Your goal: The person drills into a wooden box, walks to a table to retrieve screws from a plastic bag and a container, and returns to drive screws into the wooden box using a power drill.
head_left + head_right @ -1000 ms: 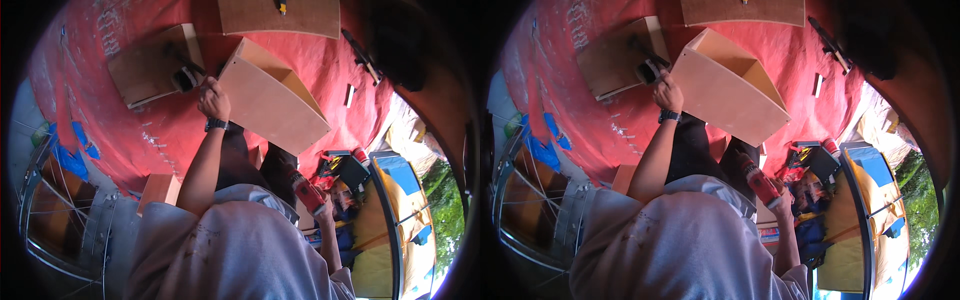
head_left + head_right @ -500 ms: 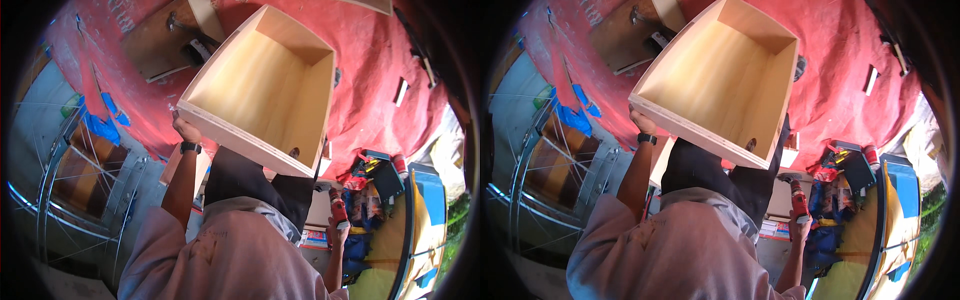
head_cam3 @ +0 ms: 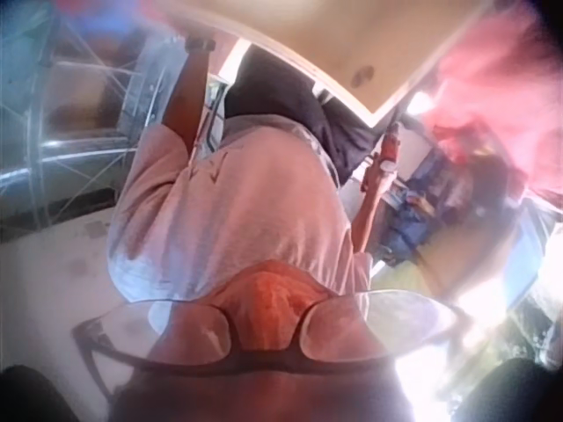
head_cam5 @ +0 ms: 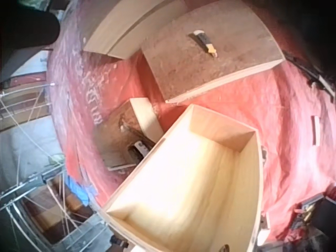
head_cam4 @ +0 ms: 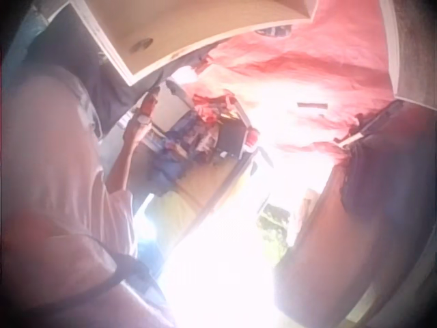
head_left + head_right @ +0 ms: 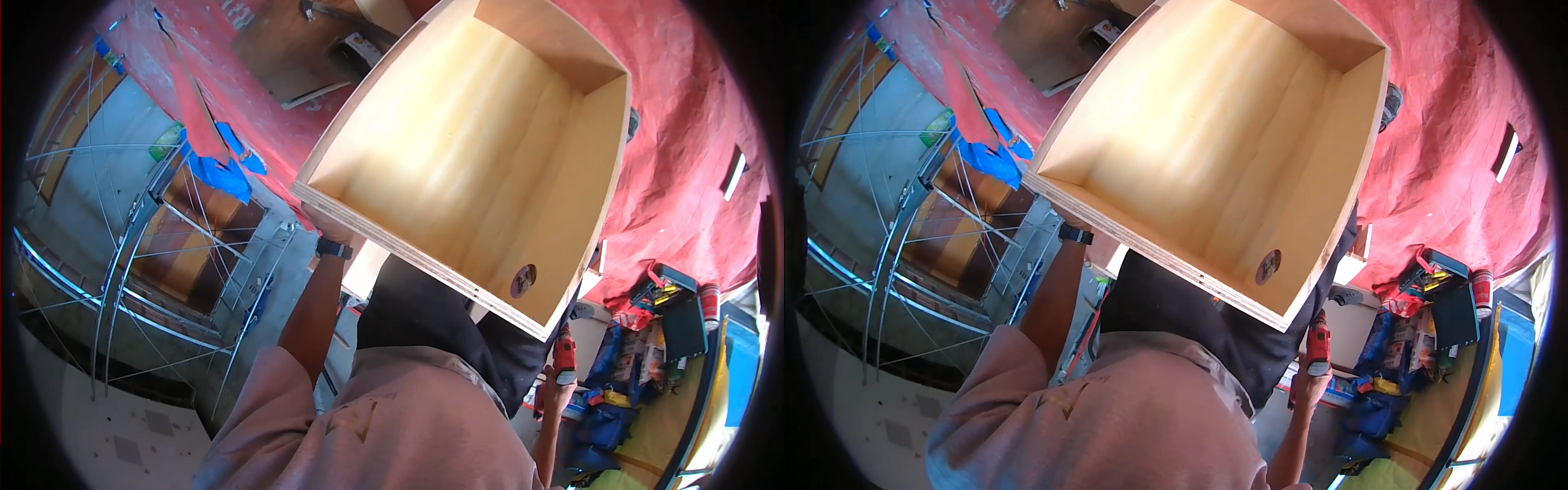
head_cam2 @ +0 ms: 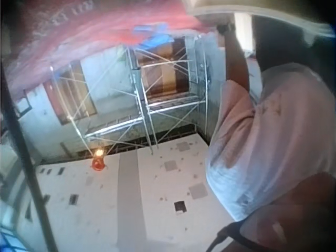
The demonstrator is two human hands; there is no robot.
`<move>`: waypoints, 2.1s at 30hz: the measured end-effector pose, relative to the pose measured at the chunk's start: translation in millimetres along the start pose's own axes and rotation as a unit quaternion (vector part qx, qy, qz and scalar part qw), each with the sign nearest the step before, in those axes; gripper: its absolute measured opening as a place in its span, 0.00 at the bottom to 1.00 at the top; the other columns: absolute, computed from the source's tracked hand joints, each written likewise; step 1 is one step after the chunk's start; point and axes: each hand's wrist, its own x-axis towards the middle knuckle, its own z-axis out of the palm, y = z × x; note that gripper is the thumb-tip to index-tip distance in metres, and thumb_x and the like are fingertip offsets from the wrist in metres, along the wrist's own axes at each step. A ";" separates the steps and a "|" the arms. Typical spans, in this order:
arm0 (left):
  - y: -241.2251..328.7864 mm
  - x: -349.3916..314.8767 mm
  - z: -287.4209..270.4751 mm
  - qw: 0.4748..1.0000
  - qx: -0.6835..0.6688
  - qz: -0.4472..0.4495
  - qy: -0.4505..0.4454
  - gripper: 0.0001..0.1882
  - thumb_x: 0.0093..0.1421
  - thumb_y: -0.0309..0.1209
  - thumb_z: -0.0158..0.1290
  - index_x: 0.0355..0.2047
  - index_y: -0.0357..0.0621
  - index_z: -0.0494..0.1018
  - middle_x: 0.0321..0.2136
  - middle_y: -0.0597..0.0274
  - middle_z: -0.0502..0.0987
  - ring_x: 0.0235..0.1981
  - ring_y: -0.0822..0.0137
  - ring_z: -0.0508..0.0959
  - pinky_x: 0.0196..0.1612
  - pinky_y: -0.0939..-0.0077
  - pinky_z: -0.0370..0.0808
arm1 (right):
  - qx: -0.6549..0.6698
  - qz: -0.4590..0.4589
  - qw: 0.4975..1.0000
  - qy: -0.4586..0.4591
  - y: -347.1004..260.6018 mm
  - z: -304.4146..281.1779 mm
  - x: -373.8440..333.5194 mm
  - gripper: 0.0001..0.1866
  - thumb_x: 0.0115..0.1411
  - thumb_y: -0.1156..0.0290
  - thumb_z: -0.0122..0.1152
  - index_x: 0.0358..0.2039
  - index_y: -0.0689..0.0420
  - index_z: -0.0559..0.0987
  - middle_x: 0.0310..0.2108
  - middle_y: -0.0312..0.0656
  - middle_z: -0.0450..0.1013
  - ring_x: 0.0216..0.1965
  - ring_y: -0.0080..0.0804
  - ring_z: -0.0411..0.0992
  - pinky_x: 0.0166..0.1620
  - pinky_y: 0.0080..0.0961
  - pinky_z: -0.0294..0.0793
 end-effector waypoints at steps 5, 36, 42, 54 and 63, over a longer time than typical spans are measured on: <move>39.1 -36.8 67.0 0.988 0.105 0.045 -0.101 0.16 0.68 0.37 0.49 0.46 0.35 0.71 0.38 0.55 0.76 0.40 0.61 0.77 0.48 0.65 0.74 | 0.014 -0.013 1.000 0.005 8.5 6.5 -12.6 0.16 0.52 0.67 0.70 0.38 0.63 0.80 0.27 0.47 0.78 0.28 0.41 0.76 0.35 0.40 0.74; 179.6 -30.4 228.9 0.905 0.250 0.264 -0.220 0.23 0.72 0.46 0.41 0.41 0.41 0.79 0.38 0.44 0.80 0.42 0.43 0.78 0.45 0.54 0.74 | 0.122 -0.213 0.935 0.257 -129.8 -72.3 -117.3 0.14 0.53 0.66 0.69 0.34 0.63 0.79 0.20 0.39 0.73 0.19 0.27 0.69 0.24 0.34 0.69; 188.8 -18.9 244.2 0.867 0.283 0.306 -0.273 0.23 0.72 0.47 0.41 0.44 0.41 0.77 0.40 0.43 0.80 0.42 0.43 0.78 0.47 0.51 0.73 | 0.060 -0.371 0.895 0.241 -138.8 -68.8 -96.0 0.32 0.49 0.70 0.64 0.56 0.65 0.71 0.48 0.61 0.73 0.50 0.55 0.72 0.53 0.42 0.71; 167.2 47.5 115.8 0.854 0.204 0.194 -0.437 0.20 0.71 0.41 0.45 0.55 0.43 0.74 0.48 0.42 0.79 0.51 0.46 0.78 0.55 0.59 0.74 | -0.160 -0.527 0.768 0.325 -354.5 -3.4 -93.0 0.36 0.55 0.75 0.60 0.63 0.65 0.60 0.55 0.61 0.66 0.56 0.63 0.66 0.54 0.52 0.68; -17.8 33.1 -141.3 0.940 0.257 -0.027 -0.224 0.19 0.68 0.40 0.48 0.50 0.41 0.77 0.46 0.45 0.81 0.52 0.52 0.80 0.54 0.62 0.75 | -0.194 -0.575 0.715 0.347 -361.7 4.1 -36.4 0.32 0.57 0.70 0.59 0.61 0.63 0.61 0.50 0.62 0.67 0.52 0.63 0.68 0.52 0.51 0.71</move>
